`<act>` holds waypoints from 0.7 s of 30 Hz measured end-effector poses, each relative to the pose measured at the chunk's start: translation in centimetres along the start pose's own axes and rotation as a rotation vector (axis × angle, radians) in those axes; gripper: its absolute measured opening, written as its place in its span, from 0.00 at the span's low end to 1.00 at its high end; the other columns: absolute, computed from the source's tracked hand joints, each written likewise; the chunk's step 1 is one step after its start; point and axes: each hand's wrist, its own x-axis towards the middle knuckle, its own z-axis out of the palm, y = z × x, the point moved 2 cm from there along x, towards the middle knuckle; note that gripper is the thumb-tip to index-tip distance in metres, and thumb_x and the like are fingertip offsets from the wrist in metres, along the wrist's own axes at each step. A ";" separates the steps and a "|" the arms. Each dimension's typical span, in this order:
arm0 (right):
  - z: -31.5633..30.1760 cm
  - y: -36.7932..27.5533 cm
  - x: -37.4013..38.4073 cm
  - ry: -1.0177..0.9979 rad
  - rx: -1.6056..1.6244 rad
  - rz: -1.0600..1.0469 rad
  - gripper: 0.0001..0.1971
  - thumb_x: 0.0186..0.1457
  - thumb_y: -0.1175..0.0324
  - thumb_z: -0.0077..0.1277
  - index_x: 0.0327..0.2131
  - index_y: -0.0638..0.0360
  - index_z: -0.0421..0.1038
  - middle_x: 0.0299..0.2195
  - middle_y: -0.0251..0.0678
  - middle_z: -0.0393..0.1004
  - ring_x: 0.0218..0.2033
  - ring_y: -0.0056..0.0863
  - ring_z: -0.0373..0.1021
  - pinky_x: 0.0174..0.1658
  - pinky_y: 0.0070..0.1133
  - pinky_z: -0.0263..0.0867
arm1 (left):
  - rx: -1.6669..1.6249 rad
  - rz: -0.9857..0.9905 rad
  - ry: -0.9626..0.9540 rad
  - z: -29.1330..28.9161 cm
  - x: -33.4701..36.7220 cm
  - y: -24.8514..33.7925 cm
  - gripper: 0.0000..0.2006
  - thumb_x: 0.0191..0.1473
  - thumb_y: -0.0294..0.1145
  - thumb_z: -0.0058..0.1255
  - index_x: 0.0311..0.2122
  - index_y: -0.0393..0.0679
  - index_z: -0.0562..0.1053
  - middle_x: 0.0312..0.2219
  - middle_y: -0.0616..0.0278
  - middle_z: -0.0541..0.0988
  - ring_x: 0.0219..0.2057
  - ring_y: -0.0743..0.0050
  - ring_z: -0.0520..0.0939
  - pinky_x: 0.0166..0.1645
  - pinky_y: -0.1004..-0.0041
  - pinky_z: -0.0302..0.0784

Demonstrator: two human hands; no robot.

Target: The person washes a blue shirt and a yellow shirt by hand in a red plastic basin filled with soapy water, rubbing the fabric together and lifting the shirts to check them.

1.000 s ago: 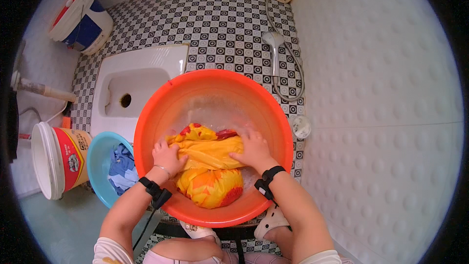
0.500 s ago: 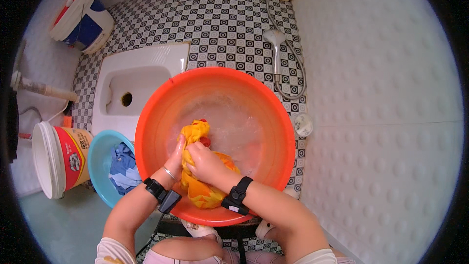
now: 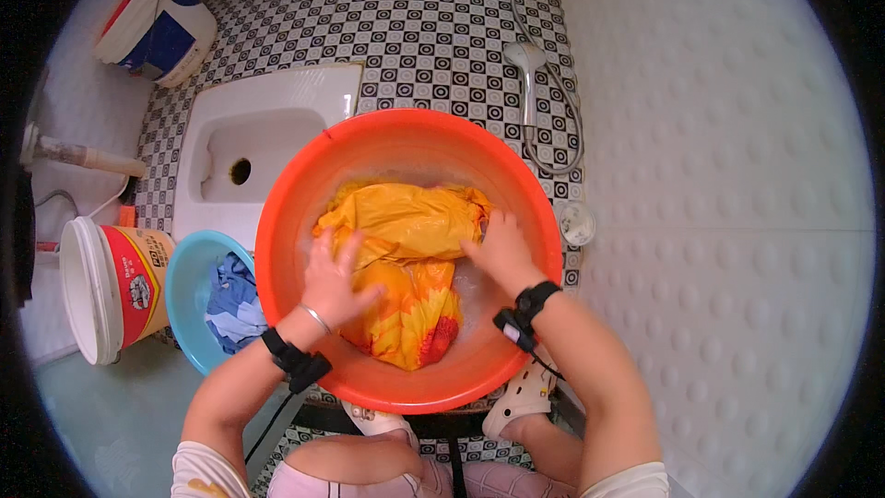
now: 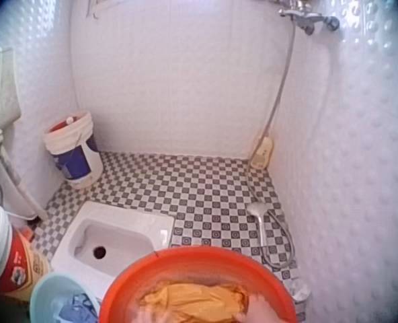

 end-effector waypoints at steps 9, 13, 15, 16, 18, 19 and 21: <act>12.1 0.0 -7.6 -0.453 0.448 -0.026 0.25 0.44 0.61 0.57 0.45 0.65 0.68 0.41 0.56 0.72 0.45 0.50 0.69 0.48 0.34 0.65 | 0.587 0.183 -0.620 5.8 -1.4 -0.7 0.42 0.45 0.57 0.56 0.64 0.70 0.50 0.66 0.57 0.41 0.66 0.38 0.40 0.62 0.38 0.41; 3.9 -5.1 -4.9 -0.374 0.107 0.165 0.26 0.45 0.56 0.58 0.45 0.61 0.67 0.43 0.52 0.72 0.47 0.48 0.68 0.49 0.37 0.64 | 0.417 0.085 -0.233 5.0 0.2 -6.7 0.41 0.43 0.54 0.59 0.62 0.59 0.55 0.63 0.51 0.51 0.63 0.38 0.49 0.62 0.46 0.49; 4.5 -2.3 -5.0 -0.161 0.097 0.209 0.29 0.45 0.54 0.58 0.48 0.60 0.65 0.46 0.53 0.69 0.50 0.49 0.65 0.51 0.37 0.62 | 0.289 0.052 -0.152 4.4 0.7 -4.4 0.41 0.43 0.52 0.59 0.62 0.57 0.56 0.61 0.49 0.53 0.61 0.39 0.52 0.61 0.49 0.51; 5.2 -0.7 -5.2 0.042 0.093 0.236 0.32 0.44 0.53 0.58 0.51 0.59 0.62 0.49 0.54 0.66 0.53 0.50 0.61 0.53 0.38 0.60 | 0.180 -0.115 -0.034 3.9 0.2 -2.7 0.42 0.43 0.53 0.58 0.63 0.55 0.54 0.61 0.46 0.51 0.61 0.40 0.51 0.62 0.51 0.50; 9.6 0.1 -6.2 0.125 0.274 0.359 0.35 0.44 0.53 0.59 0.53 0.58 0.59 0.50 0.55 0.63 0.54 0.50 0.58 0.54 0.38 0.58 | -0.144 -0.485 -0.009 4.8 -0.5 -2.5 0.48 0.43 0.61 0.55 0.65 0.54 0.47 0.61 0.32 0.42 0.63 0.37 0.45 0.64 0.51 0.45; 12.2 -0.3 -6.8 0.190 0.473 0.474 0.37 0.44 0.53 0.59 0.55 0.57 0.57 0.51 0.56 0.60 0.55 0.51 0.55 0.55 0.38 0.56 | -0.136 -0.493 0.000 6.1 -0.5 -3.6 0.48 0.43 0.61 0.55 0.65 0.54 0.47 0.61 0.32 0.42 0.63 0.37 0.45 0.64 0.51 0.45; 14.5 -2.2 -7.3 0.048 0.730 0.345 0.38 0.43 0.56 0.59 0.57 0.55 0.54 0.48 0.57 0.60 0.53 0.49 0.55 0.56 0.35 0.54 | -0.491 -0.478 -0.189 8.4 -0.3 -4.5 0.53 0.43 0.69 0.50 0.67 0.55 0.41 0.62 0.29 0.35 0.64 0.33 0.37 0.65 0.52 0.41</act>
